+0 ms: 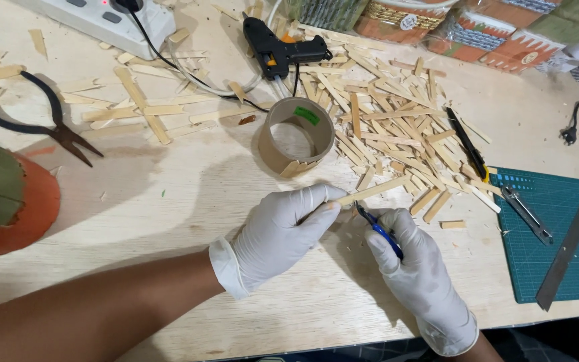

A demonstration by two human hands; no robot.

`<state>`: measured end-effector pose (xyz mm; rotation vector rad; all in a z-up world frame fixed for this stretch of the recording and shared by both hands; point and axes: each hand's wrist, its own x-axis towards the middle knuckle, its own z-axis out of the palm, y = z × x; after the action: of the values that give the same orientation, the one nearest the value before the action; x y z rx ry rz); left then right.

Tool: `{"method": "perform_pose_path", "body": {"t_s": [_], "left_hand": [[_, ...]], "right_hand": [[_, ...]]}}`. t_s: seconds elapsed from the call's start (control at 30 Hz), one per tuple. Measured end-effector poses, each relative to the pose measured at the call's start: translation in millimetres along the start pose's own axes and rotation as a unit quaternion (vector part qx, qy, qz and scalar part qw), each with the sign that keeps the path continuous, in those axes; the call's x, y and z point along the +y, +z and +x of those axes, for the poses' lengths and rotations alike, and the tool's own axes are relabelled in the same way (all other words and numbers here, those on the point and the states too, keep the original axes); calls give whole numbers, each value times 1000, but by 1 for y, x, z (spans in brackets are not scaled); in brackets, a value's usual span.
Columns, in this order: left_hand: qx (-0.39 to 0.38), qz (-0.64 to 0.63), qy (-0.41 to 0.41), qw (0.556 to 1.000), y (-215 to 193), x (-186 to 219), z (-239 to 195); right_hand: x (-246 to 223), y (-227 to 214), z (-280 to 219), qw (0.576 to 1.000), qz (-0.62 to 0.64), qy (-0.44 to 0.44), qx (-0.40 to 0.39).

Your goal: Cutting popsicle sticks into small segments and gluing them onto a cylindrical container for decoration.

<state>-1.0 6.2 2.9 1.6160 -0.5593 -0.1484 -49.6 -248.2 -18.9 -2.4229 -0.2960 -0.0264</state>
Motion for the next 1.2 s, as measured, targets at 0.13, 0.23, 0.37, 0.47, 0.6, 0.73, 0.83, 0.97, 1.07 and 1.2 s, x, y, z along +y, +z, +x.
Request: {"method": "perform_pose_path", "body": {"t_s": [0.13, 0.23, 0.37, 0.47, 0.6, 0.73, 0.83, 0.97, 1.07, 1.2], "left_hand": [[10, 5, -19, 1000, 3, -5, 1], [4, -12, -24, 1000, 2, -1, 2], [5, -30, -81, 996, 1, 4, 2], [7, -38, -78, 996, 2, 3, 1], [6, -33, -102, 994, 2, 7, 1], [2, -33, -92, 995, 2, 4, 0], [6, -42, -77, 996, 3, 3, 1], [12, -37, -21, 999, 5, -1, -1], [21, -59, -29, 998, 5, 1, -2], [18, -84, -49, 995, 5, 0, -3]], "right_hand": [[6, 2, -1, 1000, -15, 24, 7], [2, 2, 0, 996, -47, 70, 10], [-15, -1, 7, 999, -8, 31, 8], [-20, -2, 9, 997, -22, 69, -1], [-1, 5, 4, 997, -62, -18, 40], [1, 7, 4, 996, -44, -54, 53], [-9, 3, 8, 997, -57, -57, 17], [-11, 3, 9, 998, -18, -58, 11], [0, 5, 6, 1000, -4, -24, 7], [-4, 1, 6, 1000, 15, -5, -15]]}}
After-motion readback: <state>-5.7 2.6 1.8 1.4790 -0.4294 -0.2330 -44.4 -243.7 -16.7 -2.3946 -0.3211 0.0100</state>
